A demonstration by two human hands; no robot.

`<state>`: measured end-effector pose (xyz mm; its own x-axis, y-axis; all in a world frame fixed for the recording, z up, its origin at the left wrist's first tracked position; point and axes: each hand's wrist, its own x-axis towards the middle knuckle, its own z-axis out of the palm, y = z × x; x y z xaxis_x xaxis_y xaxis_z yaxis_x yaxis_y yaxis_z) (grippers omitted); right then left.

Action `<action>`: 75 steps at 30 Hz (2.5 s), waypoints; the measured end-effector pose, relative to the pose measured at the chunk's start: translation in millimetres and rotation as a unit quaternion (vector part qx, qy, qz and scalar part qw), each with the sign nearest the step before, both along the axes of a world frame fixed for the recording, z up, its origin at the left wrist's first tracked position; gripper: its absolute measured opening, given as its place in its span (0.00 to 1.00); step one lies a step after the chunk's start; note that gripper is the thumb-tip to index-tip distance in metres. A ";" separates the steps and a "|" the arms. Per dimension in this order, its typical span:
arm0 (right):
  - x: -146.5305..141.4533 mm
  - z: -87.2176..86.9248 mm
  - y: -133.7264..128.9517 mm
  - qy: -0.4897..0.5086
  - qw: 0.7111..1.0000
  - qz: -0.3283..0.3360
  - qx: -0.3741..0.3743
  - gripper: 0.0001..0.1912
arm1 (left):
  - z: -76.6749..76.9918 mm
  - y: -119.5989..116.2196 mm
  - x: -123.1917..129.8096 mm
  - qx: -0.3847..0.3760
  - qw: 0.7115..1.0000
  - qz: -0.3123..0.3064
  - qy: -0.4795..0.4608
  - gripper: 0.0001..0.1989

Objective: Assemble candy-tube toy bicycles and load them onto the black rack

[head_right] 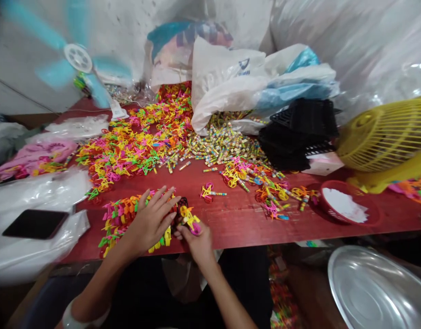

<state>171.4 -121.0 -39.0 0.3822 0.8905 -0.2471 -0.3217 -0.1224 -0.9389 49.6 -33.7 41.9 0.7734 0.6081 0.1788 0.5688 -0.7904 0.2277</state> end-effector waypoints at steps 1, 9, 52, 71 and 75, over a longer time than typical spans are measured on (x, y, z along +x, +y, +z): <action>-5.8 -4.0 0.4 -0.018 1.000 -0.002 0.013 0.16 | -0.1 0.8 -0.6 -0.004 1.000 -0.006 0.003 0.19; -5.9 -13.2 -1.1 -0.340 0.930 0.010 0.138 0.09 | 5.3 3.2 -3.7 -0.032 0.999 -0.035 0.017 0.18; 56.3 -11.3 38.2 -0.238 0.969 0.046 0.052 0.12 | 12.0 25.7 26.0 -0.071 0.995 0.052 0.047 0.20; 28.5 -6.6 64.4 -0.312 0.944 0.010 0.104 0.06 | 3.9 32.9 31.2 -0.052 0.997 0.038 0.035 0.22; 28.2 -11.1 64.2 -0.301 0.948 0.014 0.100 0.10 | -0.1 32.7 30.2 -0.044 0.998 0.038 0.022 0.23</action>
